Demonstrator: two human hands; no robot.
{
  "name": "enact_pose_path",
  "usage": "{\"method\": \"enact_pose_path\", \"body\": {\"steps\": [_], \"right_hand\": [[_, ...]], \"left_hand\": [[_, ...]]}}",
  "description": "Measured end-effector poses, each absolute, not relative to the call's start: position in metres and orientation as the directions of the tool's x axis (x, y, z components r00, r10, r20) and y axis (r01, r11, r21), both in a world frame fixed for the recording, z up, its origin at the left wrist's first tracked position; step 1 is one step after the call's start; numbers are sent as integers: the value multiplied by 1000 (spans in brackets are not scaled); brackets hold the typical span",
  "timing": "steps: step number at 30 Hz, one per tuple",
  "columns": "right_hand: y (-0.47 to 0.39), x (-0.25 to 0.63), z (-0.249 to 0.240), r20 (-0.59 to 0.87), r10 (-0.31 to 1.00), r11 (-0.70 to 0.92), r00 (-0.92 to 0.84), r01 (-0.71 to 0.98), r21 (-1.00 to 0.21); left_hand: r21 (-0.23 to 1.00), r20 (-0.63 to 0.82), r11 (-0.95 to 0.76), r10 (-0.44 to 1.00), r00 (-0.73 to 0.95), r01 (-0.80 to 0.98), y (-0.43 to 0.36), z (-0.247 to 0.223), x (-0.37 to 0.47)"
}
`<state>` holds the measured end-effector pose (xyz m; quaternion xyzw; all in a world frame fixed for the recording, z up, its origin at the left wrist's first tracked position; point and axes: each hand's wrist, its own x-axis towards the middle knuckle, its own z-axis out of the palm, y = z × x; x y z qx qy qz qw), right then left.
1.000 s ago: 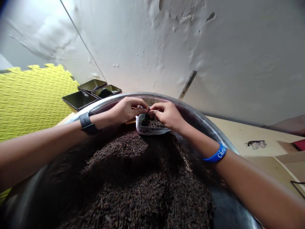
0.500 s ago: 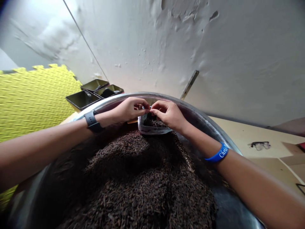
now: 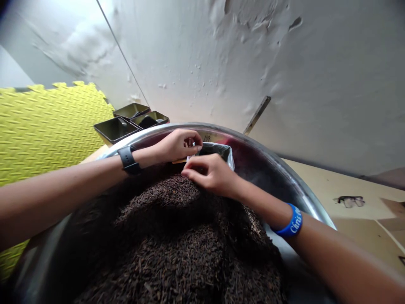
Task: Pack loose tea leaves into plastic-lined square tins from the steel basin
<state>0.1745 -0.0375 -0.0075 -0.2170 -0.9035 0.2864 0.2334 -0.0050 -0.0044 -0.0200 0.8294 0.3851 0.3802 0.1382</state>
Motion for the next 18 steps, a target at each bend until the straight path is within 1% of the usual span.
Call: {"method": "enact_pose_path", "body": {"steps": [2, 3, 4, 7, 9, 12, 18], "right_hand": [[-47, 167, -21, 165, 390, 767, -906, 221, -603], [-50, 164, -29, 104, 348, 772, -932, 222, -596], [-53, 161, -38, 50, 337, 773, -940, 246, -585], [-59, 157, -63, -40, 404, 768, -914, 363, -528], [-61, 156, -75, -52, 428, 765, -902, 392, -511], [-63, 155, -81, -44, 432, 755, -901, 388, -529], [-63, 153, -71, -17, 446, 757, -895, 387, -526]], "left_hand": [[512, 529, -661, 746, 405, 549, -6, -18, -3], [508, 527, -659, 747, 405, 555, -8, -17, -2], [505, 521, -658, 748, 411, 558, -9, -16, -2], [497, 505, -666, 743, 438, 557, -12, -14, -1], [490, 515, -689, 723, 460, 534, -13, -14, -2], [490, 529, -714, 700, 480, 501, -15, -14, -3], [508, 488, -659, 751, 445, 555, -18, -14, -4]]}}
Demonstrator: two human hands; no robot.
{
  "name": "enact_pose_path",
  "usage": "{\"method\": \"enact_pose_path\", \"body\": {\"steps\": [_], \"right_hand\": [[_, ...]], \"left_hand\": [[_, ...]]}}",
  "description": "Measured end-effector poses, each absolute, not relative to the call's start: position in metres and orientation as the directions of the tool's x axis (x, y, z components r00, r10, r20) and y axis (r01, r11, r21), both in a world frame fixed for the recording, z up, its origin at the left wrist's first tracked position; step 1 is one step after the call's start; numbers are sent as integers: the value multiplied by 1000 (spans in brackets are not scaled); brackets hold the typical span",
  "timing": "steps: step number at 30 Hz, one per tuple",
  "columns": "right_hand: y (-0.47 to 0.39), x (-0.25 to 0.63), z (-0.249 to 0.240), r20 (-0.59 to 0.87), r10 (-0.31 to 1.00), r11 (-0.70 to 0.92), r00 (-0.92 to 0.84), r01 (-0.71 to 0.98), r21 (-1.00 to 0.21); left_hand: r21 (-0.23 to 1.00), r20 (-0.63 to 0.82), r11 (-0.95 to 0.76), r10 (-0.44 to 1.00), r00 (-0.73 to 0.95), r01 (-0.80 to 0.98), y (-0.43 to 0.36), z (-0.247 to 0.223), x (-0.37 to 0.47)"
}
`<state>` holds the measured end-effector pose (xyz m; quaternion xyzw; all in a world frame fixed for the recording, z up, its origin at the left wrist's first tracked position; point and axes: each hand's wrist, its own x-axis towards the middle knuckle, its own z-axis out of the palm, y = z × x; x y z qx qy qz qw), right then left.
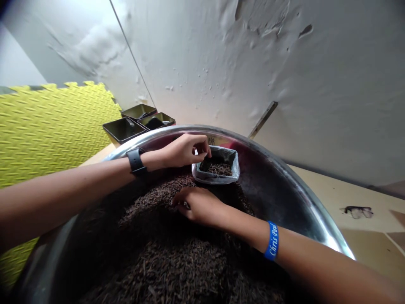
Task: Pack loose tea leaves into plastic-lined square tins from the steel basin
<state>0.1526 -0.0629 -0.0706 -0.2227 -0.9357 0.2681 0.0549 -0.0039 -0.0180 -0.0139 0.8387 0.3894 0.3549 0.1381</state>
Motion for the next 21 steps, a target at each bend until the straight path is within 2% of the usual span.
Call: {"method": "enact_pose_path", "body": {"steps": [4, 7, 11, 21], "right_hand": [[-56, 154, -55, 64, 462, 763, -885, 359, -537], [-49, 158, -41, 118, 457, 805, -882, 353, -477], [-40, 165, -24, 186, 389, 867, -902, 290, -406], [-19, 184, -1, 170, 415, 828, -894, 294, -477]], "left_hand": [[491, 527, -681, 729, 437, 543, -15, -15, -5], [482, 544, -692, 717, 436, 538, -11, -17, -5], [490, 551, -701, 709, 440, 518, -8, -19, -5], [525, 489, -682, 731, 476, 508, -14, -13, -3]]}}
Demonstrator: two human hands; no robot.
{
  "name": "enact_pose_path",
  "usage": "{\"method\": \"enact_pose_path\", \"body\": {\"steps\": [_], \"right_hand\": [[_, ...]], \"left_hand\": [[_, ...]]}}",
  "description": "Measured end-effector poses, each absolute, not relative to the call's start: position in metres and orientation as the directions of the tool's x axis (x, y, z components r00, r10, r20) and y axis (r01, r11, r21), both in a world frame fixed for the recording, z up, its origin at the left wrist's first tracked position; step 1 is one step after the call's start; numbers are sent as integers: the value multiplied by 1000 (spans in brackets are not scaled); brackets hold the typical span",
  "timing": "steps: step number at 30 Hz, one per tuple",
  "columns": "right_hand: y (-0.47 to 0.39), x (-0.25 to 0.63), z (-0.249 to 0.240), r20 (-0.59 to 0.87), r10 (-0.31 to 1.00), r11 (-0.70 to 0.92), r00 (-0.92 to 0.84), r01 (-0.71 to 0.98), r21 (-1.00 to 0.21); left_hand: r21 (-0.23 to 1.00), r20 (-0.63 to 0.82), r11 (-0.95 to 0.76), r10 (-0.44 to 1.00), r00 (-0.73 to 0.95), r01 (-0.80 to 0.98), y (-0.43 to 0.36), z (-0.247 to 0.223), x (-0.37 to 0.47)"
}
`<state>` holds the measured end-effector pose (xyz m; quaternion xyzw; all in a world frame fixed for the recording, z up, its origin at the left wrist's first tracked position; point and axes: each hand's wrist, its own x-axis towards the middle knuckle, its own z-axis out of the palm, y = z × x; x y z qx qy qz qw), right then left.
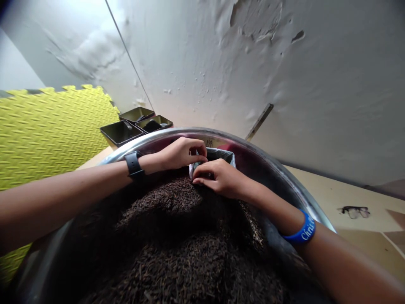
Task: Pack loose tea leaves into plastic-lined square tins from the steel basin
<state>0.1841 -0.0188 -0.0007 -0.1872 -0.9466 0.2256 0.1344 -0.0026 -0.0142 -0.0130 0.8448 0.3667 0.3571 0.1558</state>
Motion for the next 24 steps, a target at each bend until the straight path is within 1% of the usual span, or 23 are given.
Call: {"method": "enact_pose_path", "body": {"steps": [2, 7, 12, 15, 19, 21, 24], "right_hand": [[-18, 185, 1, 155, 409, 819, -899, 287, -497], [-17, 188, 5, 134, 411, 816, -902, 298, -495], [-8, 197, 11, 153, 509, 793, -847, 392, -466], [2, 204, 12, 151, 576, 757, -803, 454, -470], [16, 212, 8, 191, 667, 697, -720, 512, -502], [22, 214, 6, 206, 698, 670, -686, 523, -528], [25, 215, 4, 187, 715, 628, -673, 501, -595]], "left_hand": [[537, 481, -687, 727, 491, 490, -13, -15, -3], [537, 464, -673, 739, 488, 508, -12, -18, -5], [504, 498, -691, 722, 480, 518, -11, -17, -4], [502, 511, -683, 729, 455, 531, -10, -17, -3], [534, 496, -657, 753, 433, 531, -10, -18, -2], [524, 491, -665, 747, 448, 533, -9, -18, -3], [498, 487, -656, 753, 443, 567, -9, -21, -4]]}}
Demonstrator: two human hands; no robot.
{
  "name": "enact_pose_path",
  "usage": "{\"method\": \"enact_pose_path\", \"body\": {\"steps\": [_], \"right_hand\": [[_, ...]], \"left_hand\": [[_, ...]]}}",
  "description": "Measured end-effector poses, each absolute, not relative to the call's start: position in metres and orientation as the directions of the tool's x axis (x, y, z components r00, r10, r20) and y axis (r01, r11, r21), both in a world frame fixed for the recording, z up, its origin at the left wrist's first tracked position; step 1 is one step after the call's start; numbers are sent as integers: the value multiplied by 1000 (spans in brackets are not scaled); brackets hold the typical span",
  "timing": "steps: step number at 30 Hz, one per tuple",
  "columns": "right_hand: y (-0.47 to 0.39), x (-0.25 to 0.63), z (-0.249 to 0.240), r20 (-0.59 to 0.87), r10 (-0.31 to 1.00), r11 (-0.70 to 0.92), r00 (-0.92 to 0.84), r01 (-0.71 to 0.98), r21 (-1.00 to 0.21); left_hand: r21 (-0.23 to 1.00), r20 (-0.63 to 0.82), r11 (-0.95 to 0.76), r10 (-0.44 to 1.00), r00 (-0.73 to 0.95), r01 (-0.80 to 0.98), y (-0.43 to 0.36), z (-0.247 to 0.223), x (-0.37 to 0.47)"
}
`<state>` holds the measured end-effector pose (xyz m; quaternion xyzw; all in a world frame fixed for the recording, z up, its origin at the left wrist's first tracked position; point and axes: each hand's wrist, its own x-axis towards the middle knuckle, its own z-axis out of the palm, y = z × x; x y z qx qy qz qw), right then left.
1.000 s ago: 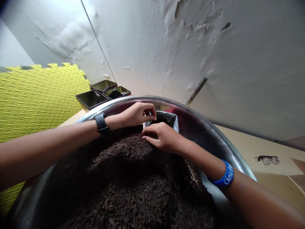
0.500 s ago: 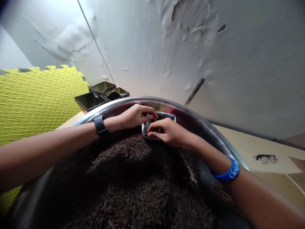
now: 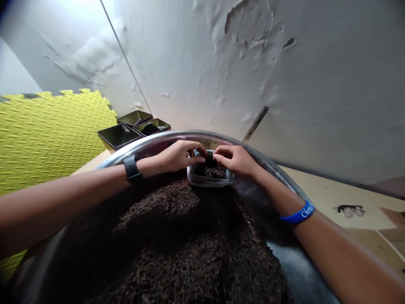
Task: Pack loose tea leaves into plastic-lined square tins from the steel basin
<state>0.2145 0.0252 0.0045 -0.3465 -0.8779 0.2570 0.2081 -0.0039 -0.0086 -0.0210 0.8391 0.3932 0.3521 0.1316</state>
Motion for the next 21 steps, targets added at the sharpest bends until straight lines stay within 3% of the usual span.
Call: {"method": "enact_pose_path", "body": {"steps": [4, 21], "right_hand": [[25, 215, 4, 162, 719, 599, -676, 483, -639], [20, 213, 5, 152, 718, 618, -679, 522, -587]], "left_hand": [[494, 504, -666, 743, 440, 559, -10, -22, -3], [498, 543, -688, 722, 428, 528, -14, -19, 0]]}}
